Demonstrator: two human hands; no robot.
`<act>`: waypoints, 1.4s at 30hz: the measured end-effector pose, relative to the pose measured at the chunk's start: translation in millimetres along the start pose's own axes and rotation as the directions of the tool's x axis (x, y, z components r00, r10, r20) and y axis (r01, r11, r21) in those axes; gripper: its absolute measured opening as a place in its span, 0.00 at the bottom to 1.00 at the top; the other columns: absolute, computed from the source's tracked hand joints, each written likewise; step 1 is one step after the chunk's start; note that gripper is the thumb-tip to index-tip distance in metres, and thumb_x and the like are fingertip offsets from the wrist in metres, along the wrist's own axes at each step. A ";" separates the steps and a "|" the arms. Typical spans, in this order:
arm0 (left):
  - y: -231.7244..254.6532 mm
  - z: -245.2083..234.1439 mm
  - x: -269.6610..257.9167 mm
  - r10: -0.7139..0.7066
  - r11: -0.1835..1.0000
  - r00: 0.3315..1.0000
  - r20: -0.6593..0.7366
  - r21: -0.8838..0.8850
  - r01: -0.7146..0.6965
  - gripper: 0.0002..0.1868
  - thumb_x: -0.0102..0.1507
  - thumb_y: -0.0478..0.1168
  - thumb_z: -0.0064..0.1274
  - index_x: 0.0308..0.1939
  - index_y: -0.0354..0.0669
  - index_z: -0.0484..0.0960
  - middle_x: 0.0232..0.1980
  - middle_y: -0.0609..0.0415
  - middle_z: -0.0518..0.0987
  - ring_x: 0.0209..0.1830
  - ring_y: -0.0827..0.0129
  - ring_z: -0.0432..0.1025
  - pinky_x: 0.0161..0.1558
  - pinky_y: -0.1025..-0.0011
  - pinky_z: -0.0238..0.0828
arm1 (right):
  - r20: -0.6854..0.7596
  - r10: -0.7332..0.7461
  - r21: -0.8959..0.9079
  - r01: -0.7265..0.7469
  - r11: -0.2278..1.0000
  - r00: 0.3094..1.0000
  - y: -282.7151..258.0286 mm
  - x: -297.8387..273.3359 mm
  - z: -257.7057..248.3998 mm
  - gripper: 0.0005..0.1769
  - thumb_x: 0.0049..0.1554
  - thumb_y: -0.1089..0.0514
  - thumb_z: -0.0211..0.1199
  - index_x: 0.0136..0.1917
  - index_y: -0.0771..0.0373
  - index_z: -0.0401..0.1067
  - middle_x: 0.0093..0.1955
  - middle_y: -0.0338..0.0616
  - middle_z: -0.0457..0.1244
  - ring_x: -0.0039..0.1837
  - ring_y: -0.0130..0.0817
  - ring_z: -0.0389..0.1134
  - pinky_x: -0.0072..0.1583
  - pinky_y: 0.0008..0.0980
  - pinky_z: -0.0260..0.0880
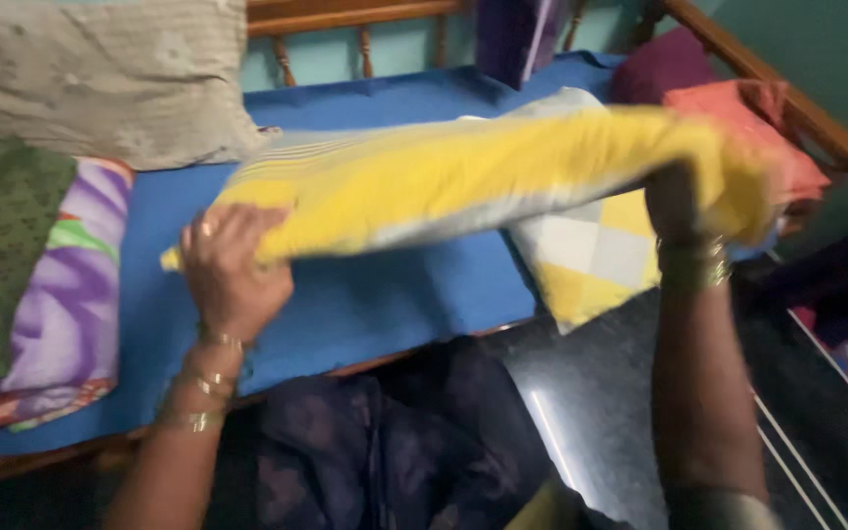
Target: The person inserts a pillow into a yellow and gray striped pillowcase on a bed, then smooths and adjusts the case. The person then removes the pillow from the case and folds the case on the bed.
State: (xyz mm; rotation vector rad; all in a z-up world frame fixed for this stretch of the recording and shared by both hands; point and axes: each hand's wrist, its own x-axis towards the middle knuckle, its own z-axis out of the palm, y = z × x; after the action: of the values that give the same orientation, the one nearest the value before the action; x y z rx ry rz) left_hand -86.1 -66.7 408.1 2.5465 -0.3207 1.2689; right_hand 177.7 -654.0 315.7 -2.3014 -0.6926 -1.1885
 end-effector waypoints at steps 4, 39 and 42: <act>-27.8 5.8 -75.1 -0.008 0.988 0.911 0.413 -0.137 0.071 0.21 0.47 0.39 0.64 0.44 0.43 0.84 0.48 0.47 0.82 0.52 0.47 0.72 0.56 0.52 0.66 | 0.475 -0.074 0.102 0.029 0.994 0.877 -25.7 -107.2 52.1 0.34 0.49 0.48 0.71 0.65 0.63 0.66 0.56 0.58 0.65 0.55 0.58 0.68 0.57 0.50 0.69; -180.4 188.5 -211.2 -0.616 0.498 0.367 0.697 -0.017 0.867 0.36 0.54 0.39 0.65 0.64 0.35 0.68 0.59 0.42 0.79 0.58 0.63 0.76 0.58 0.67 0.74 | 0.379 0.424 -0.256 -0.347 0.902 0.823 -137.1 -78.9 151.9 0.25 0.52 0.53 0.70 0.63 0.56 0.75 0.60 0.58 0.65 0.62 0.57 0.66 0.61 0.51 0.68; -190.0 193.2 -195.6 -0.626 0.428 0.402 0.668 -0.136 0.893 0.38 0.55 0.36 0.63 0.67 0.36 0.64 0.61 0.41 0.78 0.59 0.61 0.75 0.59 0.67 0.74 | 0.326 0.316 0.035 -0.346 0.938 0.891 -204.9 10.7 145.5 0.23 0.58 0.52 0.67 0.65 0.59 0.72 0.60 0.59 0.64 0.62 0.57 0.65 0.64 0.49 0.67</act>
State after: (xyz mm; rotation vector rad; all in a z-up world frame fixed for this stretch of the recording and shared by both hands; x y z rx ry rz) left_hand 2.2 59.7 111.6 2.0326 0.4434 0.0456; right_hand 144.7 -406.9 282.2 -2.4310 -0.4211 -0.6268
